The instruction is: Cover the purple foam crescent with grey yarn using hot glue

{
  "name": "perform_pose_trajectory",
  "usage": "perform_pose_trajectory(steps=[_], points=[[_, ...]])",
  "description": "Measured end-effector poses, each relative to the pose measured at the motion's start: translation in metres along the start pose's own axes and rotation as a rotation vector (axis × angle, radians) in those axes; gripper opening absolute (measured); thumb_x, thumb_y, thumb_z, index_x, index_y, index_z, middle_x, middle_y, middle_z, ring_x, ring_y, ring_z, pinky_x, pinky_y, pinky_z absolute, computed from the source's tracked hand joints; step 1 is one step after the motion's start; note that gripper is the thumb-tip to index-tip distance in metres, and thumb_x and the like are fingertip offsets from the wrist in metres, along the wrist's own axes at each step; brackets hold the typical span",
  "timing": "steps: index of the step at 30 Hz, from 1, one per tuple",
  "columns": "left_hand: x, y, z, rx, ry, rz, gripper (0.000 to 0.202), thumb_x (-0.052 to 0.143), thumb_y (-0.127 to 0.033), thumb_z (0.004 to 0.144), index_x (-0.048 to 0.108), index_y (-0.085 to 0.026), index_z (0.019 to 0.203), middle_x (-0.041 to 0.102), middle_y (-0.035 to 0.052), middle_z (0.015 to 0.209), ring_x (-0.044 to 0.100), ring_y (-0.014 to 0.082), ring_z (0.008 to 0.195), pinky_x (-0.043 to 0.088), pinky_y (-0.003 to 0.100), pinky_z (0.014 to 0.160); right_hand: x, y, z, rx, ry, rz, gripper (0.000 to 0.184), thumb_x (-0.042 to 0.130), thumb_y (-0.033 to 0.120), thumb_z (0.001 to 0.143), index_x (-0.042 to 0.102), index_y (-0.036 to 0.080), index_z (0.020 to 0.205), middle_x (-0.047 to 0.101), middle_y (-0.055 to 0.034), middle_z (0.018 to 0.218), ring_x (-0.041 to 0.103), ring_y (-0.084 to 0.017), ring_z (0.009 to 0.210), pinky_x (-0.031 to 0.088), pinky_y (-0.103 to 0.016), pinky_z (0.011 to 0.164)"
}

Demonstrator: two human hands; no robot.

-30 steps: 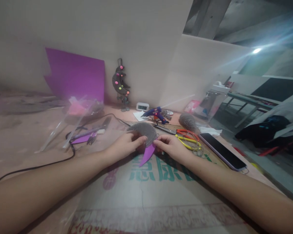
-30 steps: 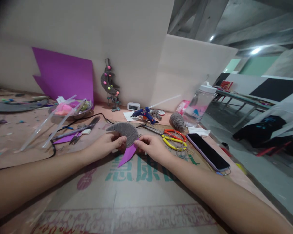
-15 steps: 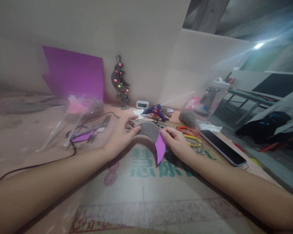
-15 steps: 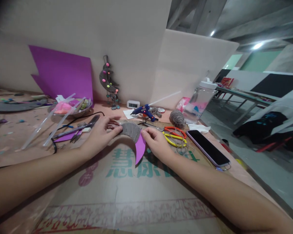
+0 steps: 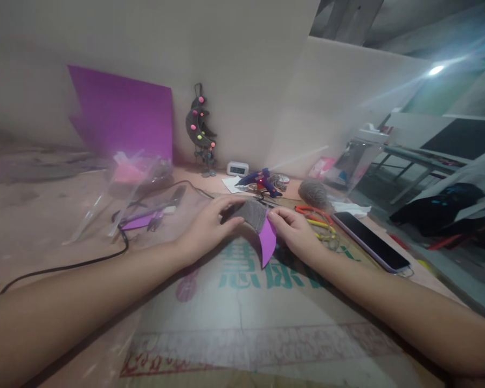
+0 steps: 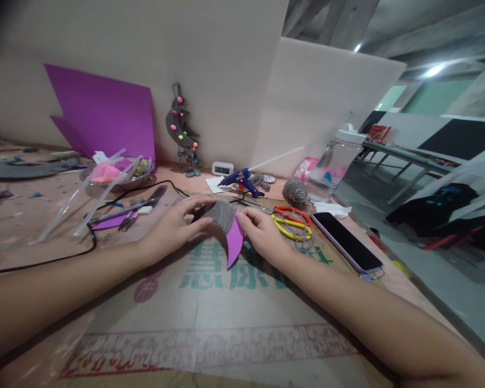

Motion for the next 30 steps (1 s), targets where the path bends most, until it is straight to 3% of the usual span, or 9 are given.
perform_pose_trajectory(steps=[5,11,15,20,30], points=[[0.005,0.021,0.0,-0.224,0.01,-0.168,0.023,0.062,-0.028,0.081,0.058,-0.017,0.101,0.065,0.0055,0.103,0.061,0.0183,0.091,0.048,0.032,0.081,0.0,0.005,0.0,-0.042,-0.005,-0.082,0.032,0.051,0.045,0.087,0.052,0.018,0.07,0.048,0.0039,0.06,0.042,-0.009,0.054,0.035,-0.021,0.05],[0.008,0.021,0.0,-0.21,0.039,-0.164,0.018,0.065,-0.029,0.078,0.056,-0.018,0.089,0.06,0.0007,0.087,0.056,0.0155,0.081,0.045,0.028,0.074,0.0,0.008,0.001,-0.076,-0.004,-0.16,0.029,0.049,0.041,0.087,0.054,0.018,0.07,0.051,0.0025,0.062,0.046,-0.011,0.058,0.038,-0.022,0.055],[0.009,0.02,-0.001,-0.177,0.048,-0.221,0.01,0.056,-0.026,0.085,0.055,-0.018,0.091,0.06,0.0015,0.089,0.057,0.0153,0.085,0.044,0.027,0.077,0.0,0.006,0.002,-0.066,0.001,-0.17,0.028,0.048,0.039,0.088,0.054,0.018,0.071,0.051,0.0024,0.062,0.047,-0.011,0.058,0.038,-0.022,0.055],[0.007,0.024,-0.002,-0.177,0.016,-0.237,0.016,0.047,-0.03,0.091,0.057,-0.019,0.097,0.062,0.0031,0.094,0.058,0.0163,0.091,0.045,0.028,0.08,0.001,0.001,0.004,-0.033,0.015,-0.159,0.029,0.048,0.041,0.088,0.053,0.018,0.072,0.05,0.0028,0.061,0.046,-0.011,0.057,0.037,-0.022,0.055],[0.01,0.021,-0.003,-0.233,0.042,-0.166,0.025,0.062,-0.03,0.082,0.057,-0.018,0.104,0.063,0.0046,0.095,0.06,0.0158,0.083,0.047,0.027,0.071,-0.014,-0.006,0.007,0.013,-0.109,-0.114,0.034,0.05,0.048,0.087,0.054,0.018,0.072,0.05,0.0033,0.063,0.044,-0.012,0.058,0.034,-0.023,0.053]])
Point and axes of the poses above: each hand's wrist, its own z-axis towards the middle knuckle, its own x-axis out of the palm, y = z × x, the point moved 9 cm from there along z, towards the middle knuckle
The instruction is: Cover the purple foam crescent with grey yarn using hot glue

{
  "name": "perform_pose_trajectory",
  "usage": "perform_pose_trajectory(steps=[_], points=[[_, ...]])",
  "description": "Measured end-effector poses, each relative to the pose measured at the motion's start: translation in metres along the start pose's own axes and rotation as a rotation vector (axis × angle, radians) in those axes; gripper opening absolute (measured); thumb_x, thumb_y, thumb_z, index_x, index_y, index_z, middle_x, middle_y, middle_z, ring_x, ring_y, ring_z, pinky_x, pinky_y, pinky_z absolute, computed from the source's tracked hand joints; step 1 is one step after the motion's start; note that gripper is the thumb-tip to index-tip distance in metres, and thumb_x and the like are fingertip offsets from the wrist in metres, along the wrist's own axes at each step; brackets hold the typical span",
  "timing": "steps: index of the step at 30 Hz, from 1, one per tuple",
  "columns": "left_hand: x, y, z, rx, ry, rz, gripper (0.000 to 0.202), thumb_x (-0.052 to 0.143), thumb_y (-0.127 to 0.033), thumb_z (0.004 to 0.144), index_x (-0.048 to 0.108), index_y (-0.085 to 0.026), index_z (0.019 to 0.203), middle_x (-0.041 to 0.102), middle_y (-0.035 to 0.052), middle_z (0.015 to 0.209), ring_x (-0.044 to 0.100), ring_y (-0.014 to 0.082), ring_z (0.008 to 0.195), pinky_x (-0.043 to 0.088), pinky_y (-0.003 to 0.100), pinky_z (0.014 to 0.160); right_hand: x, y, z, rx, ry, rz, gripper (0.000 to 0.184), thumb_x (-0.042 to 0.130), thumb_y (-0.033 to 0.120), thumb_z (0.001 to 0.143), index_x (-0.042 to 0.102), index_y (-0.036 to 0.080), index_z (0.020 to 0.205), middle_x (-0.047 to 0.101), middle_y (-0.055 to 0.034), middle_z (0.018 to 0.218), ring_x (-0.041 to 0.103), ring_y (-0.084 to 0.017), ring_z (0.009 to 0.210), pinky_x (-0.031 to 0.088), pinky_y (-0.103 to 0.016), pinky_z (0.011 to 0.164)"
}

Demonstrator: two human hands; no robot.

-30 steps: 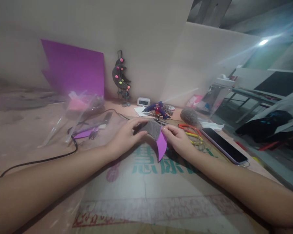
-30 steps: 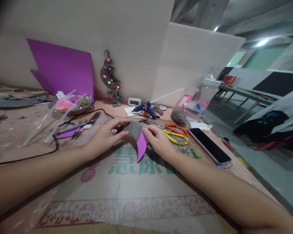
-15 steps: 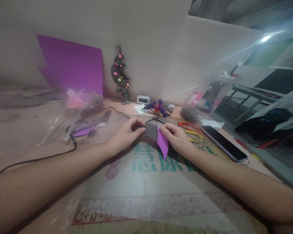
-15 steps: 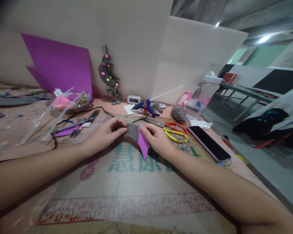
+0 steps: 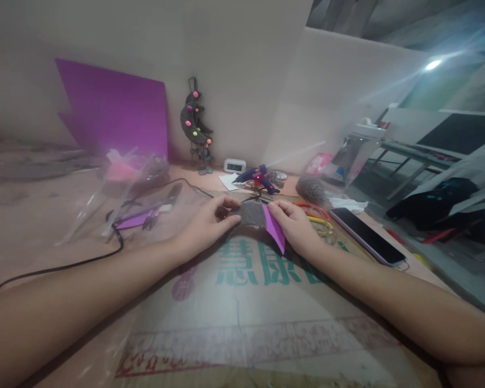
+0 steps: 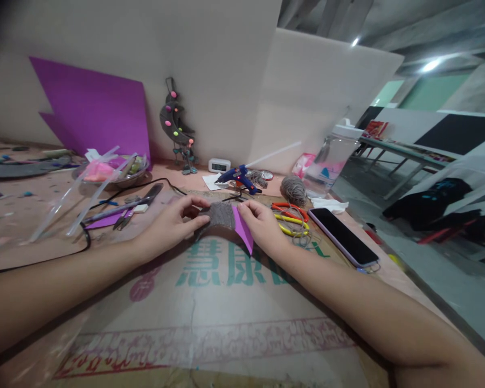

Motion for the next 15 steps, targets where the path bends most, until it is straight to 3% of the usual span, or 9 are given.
perform_pose_trajectory(steps=[5,8,10,15], points=[[0.006,0.008,0.002,-0.047,0.046,-0.045,0.04,0.064,-0.032,0.079,0.054,-0.019,0.115,0.061,0.0,0.08,0.056,0.0133,0.067,0.043,0.025,0.06,-0.004,-0.003,0.0,-0.002,-0.041,0.042,0.039,0.052,0.055,0.085,0.054,0.019,0.071,0.05,0.0033,0.062,0.043,-0.012,0.057,0.035,-0.023,0.053],[0.01,0.006,0.0,-0.052,0.113,0.011,0.026,0.06,-0.041,0.081,0.063,-0.017,0.092,0.061,-0.0003,0.071,0.054,0.0138,0.062,0.041,0.025,0.056,-0.004,-0.006,-0.001,0.008,-0.06,0.07,0.039,0.051,0.057,0.086,0.054,0.02,0.074,0.051,0.0031,0.061,0.045,-0.012,0.056,0.037,-0.024,0.052],[0.009,0.007,-0.001,-0.071,0.126,0.007,0.028,0.057,-0.045,0.083,0.063,-0.017,0.08,0.06,-0.0007,0.067,0.052,0.0129,0.059,0.039,0.024,0.053,-0.005,-0.005,0.002,0.0,-0.056,0.071,0.037,0.051,0.055,0.086,0.054,0.02,0.076,0.052,0.0027,0.064,0.047,-0.012,0.058,0.039,-0.023,0.054],[-0.004,0.023,0.001,-0.213,-0.012,-0.225,0.03,0.057,-0.046,0.083,0.062,-0.017,0.088,0.056,-0.0029,0.062,0.049,0.0095,0.051,0.037,0.019,0.048,-0.034,0.007,0.03,-0.048,-0.007,0.118,0.024,0.05,0.044,0.087,0.054,0.02,0.092,0.062,0.0,0.078,0.055,-0.012,0.067,0.046,-0.024,0.065]])
Point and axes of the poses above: each hand's wrist, its own z-axis towards the middle knuckle, its own x-axis out of the palm, y = z × x, the point moved 9 cm from there along z, towards the middle knuckle
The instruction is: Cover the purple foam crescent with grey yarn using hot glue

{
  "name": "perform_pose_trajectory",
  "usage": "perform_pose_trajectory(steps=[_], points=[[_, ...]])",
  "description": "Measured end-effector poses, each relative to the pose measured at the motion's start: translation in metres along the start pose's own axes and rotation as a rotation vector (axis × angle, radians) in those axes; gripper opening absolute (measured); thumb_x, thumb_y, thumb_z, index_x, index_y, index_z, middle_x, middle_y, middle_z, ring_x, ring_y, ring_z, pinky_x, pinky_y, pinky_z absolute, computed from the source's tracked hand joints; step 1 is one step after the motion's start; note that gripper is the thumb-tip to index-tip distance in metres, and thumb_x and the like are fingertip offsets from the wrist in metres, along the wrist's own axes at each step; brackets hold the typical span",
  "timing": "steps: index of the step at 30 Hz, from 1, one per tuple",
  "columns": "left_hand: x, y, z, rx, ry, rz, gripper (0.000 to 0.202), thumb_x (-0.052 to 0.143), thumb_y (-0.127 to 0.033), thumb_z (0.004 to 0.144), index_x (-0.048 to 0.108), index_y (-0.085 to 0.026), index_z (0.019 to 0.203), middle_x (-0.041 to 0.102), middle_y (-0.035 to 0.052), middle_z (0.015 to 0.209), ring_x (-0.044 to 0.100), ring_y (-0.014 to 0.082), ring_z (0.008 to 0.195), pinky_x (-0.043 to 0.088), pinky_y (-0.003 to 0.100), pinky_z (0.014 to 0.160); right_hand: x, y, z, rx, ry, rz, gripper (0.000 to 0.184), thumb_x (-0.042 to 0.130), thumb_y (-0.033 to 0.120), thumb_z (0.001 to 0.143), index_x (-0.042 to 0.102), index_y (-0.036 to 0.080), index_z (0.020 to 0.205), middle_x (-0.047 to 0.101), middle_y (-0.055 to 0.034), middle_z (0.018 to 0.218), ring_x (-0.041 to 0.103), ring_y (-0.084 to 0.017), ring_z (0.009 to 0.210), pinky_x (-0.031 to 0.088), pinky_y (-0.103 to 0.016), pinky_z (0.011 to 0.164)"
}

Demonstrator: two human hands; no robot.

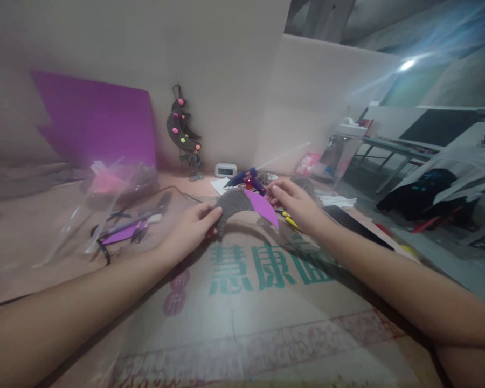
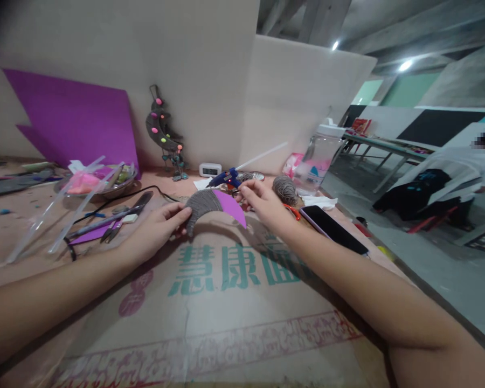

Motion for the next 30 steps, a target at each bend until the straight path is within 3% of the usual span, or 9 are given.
perform_pose_trajectory(steps=[2,5,8,10,15,22,26,30], points=[[-0.002,0.005,0.002,-0.039,-0.02,-0.083,0.03,0.058,-0.046,0.083,0.061,-0.017,0.089,0.057,-0.0024,0.062,0.052,0.0095,0.053,0.04,0.019,0.051,-0.016,0.007,0.011,-0.019,0.091,-0.156,0.019,0.054,0.036,0.085,0.056,0.019,0.094,0.064,-0.0014,0.08,0.056,-0.012,0.068,0.046,-0.026,0.067],[-0.003,0.007,0.003,-0.075,-0.039,-0.111,0.031,0.059,-0.046,0.082,0.059,-0.016,0.087,0.059,-0.0018,0.062,0.052,0.0091,0.053,0.04,0.018,0.051,-0.034,0.008,0.017,-0.057,0.28,-0.571,0.019,0.057,0.03,0.082,0.062,0.018,0.096,0.067,-0.0054,0.091,0.059,-0.015,0.077,0.044,-0.026,0.068],[-0.004,0.006,0.002,-0.094,-0.053,-0.108,0.03,0.059,-0.046,0.082,0.059,-0.016,0.083,0.059,-0.002,0.061,0.05,0.0082,0.051,0.038,0.018,0.05,-0.046,-0.01,0.01,-0.027,0.445,-0.934,0.024,0.062,0.032,0.078,0.066,0.02,0.099,0.068,-0.0051,0.088,0.057,-0.015,0.07,0.039,-0.025,0.06],[-0.004,0.005,0.001,-0.094,-0.051,-0.106,0.029,0.059,-0.046,0.082,0.059,-0.016,0.082,0.059,-0.002,0.062,0.049,0.0079,0.051,0.037,0.018,0.049,-0.051,-0.023,0.005,0.015,0.496,-1.047,0.027,0.062,0.034,0.079,0.068,0.022,0.102,0.068,-0.0049,0.086,0.055,-0.014,0.065,0.034,-0.025,0.057],[-0.003,0.006,0.002,-0.081,-0.042,-0.116,0.029,0.061,-0.046,0.081,0.059,-0.016,0.081,0.058,-0.0025,0.061,0.05,0.0082,0.051,0.038,0.018,0.049,-0.061,-0.034,0.007,0.048,0.403,-1.129,0.027,0.068,0.027,0.073,0.071,0.017,0.098,0.068,-0.0088,0.081,0.048,-0.013,0.058,0.028,-0.028,0.054],[-0.001,0.007,0.002,-0.099,-0.024,-0.109,0.029,0.059,-0.046,0.082,0.059,-0.017,0.083,0.059,-0.0021,0.061,0.051,0.0082,0.052,0.037,0.018,0.049,-0.068,-0.039,0.011,0.087,0.397,-1.076,0.012,0.073,0.022,0.065,0.072,0.016,0.075,0.065,-0.0037,0.067,0.047,-0.011,0.054,0.026,-0.028,0.052],[0.0,0.005,0.001,-0.089,-0.02,-0.127,0.029,0.06,-0.045,0.082,0.059,-0.016,0.082,0.058,-0.0025,0.06,0.049,0.0079,0.052,0.038,0.018,0.05,-0.075,-0.023,0.016,0.061,0.302,-1.031,0.008,0.065,0.02,0.074,0.071,0.017,0.07,0.063,-0.0028,0.063,0.048,-0.011,0.054,0.029,-0.028,0.053],[0.001,0.005,0.002,-0.091,-0.006,-0.131,0.029,0.06,-0.044,0.082,0.059,-0.016,0.084,0.058,-0.0026,0.062,0.049,0.008,0.053,0.039,0.018,0.051,-0.088,0.01,0.014,0.033,0.286,-0.983,0.011,0.062,0.023,0.078,0.069,0.018,0.071,0.065,-0.0006,0.066,0.052,-0.012,0.058,0.035,-0.026,0.057]])
Point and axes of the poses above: each hand's wrist, its own z-axis towards the middle knuckle, its own x-axis out of the palm, y = z × x, the point moved 9 cm from there along z, towards the middle knuckle
